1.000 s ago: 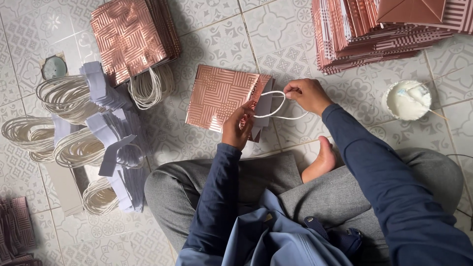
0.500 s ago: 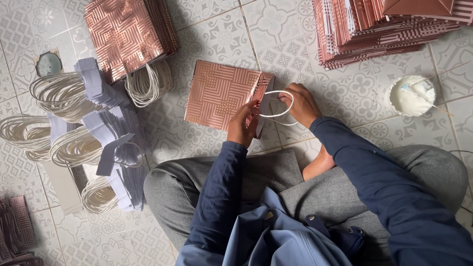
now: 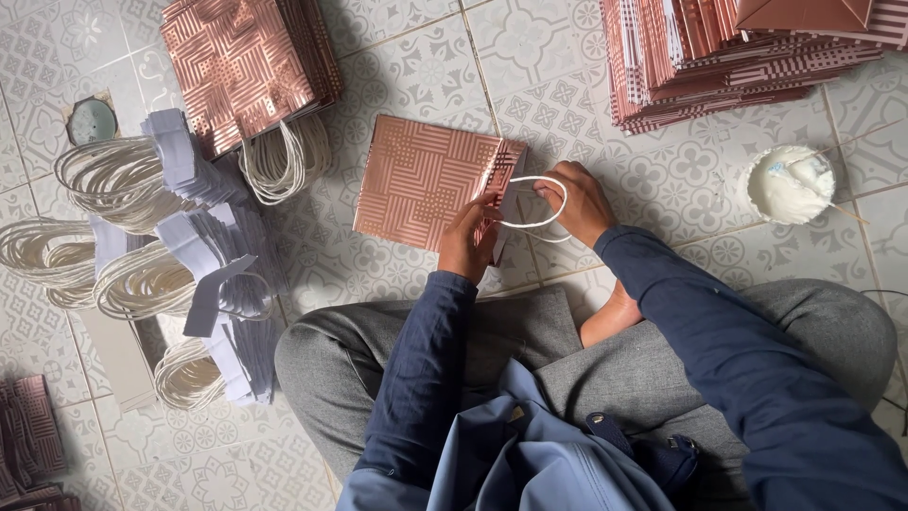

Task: The person sits on the floor and assembles patterned gift bags by attaching white paper handles. They apply glue from a small container to the handle tabs and press them onto the bag, then stack the finished items.

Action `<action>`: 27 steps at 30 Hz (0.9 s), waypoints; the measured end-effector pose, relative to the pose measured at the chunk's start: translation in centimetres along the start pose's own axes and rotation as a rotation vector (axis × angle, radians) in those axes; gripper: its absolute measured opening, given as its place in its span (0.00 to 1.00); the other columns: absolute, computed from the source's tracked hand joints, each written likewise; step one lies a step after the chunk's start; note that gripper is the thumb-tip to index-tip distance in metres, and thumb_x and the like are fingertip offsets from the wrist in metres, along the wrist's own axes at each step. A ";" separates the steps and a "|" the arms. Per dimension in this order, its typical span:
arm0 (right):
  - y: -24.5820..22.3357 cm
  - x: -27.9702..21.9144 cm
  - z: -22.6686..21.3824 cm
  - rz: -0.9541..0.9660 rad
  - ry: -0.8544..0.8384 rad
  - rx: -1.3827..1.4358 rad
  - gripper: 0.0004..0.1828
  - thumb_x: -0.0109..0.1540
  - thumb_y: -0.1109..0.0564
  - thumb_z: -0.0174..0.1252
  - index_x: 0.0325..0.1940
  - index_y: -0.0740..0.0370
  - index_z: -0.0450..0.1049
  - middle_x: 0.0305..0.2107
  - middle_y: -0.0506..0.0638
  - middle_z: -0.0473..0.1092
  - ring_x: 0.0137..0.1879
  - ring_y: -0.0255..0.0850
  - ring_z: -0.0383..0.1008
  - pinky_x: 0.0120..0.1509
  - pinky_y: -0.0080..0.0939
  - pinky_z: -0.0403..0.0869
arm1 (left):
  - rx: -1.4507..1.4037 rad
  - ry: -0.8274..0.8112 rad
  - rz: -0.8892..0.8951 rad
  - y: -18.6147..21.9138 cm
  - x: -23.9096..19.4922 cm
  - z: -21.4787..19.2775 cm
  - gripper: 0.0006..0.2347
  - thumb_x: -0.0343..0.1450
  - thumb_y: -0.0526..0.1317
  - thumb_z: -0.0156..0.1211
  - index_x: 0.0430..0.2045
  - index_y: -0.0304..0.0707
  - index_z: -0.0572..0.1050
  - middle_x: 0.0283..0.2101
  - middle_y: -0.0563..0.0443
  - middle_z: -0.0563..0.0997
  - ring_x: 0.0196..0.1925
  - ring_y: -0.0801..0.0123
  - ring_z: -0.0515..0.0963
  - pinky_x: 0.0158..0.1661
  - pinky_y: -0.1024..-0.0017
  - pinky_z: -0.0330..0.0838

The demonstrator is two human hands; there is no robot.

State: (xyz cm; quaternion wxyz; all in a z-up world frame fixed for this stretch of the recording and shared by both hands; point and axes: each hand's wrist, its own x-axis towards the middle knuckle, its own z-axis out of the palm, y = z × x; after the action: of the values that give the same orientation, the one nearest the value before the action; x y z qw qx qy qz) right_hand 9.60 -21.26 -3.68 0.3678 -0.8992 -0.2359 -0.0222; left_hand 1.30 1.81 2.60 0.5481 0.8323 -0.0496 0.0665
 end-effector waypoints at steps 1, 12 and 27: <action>0.0 0.0 -0.1 -0.001 0.001 -0.001 0.03 0.67 0.57 0.61 0.45 0.54 0.77 0.33 0.52 0.70 0.45 0.53 0.74 0.49 0.51 0.76 | 0.000 0.000 0.001 -0.1 -0.1 0.1 0.06 0.69 0.31 0.61 0.34 0.47 0.77 0.57 0.44 0.80 0.58 0.44 0.79 0.55 0.55 0.73; 0.0 0.0 -0.2 -0.050 0.038 0.004 0.03 0.65 0.58 0.63 0.43 0.53 0.78 0.32 0.52 0.69 0.43 0.53 0.75 0.47 0.51 0.76 | 0.072 -0.010 -0.025 -1.0 -0.2 0.6 0.06 0.70 0.34 0.62 0.34 0.51 0.77 0.57 0.50 0.80 0.60 0.46 0.78 0.55 0.54 0.74; 0.8 -0.2 0.2 -0.088 0.031 -0.021 0.04 0.68 0.54 0.60 0.45 0.52 0.78 0.32 0.52 0.70 0.42 0.54 0.75 0.46 0.52 0.76 | 0.181 -0.010 0.040 -2.8 -0.7 2.1 0.06 0.70 0.34 0.61 0.35 0.53 0.75 0.58 0.51 0.78 0.61 0.42 0.75 0.55 0.52 0.75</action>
State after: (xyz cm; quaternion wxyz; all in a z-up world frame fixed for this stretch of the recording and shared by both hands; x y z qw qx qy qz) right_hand 9.77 -21.66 -4.42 0.3607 -0.8913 -0.2694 -0.0546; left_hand 1.13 1.01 -0.86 0.4690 0.8776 -0.0629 0.0774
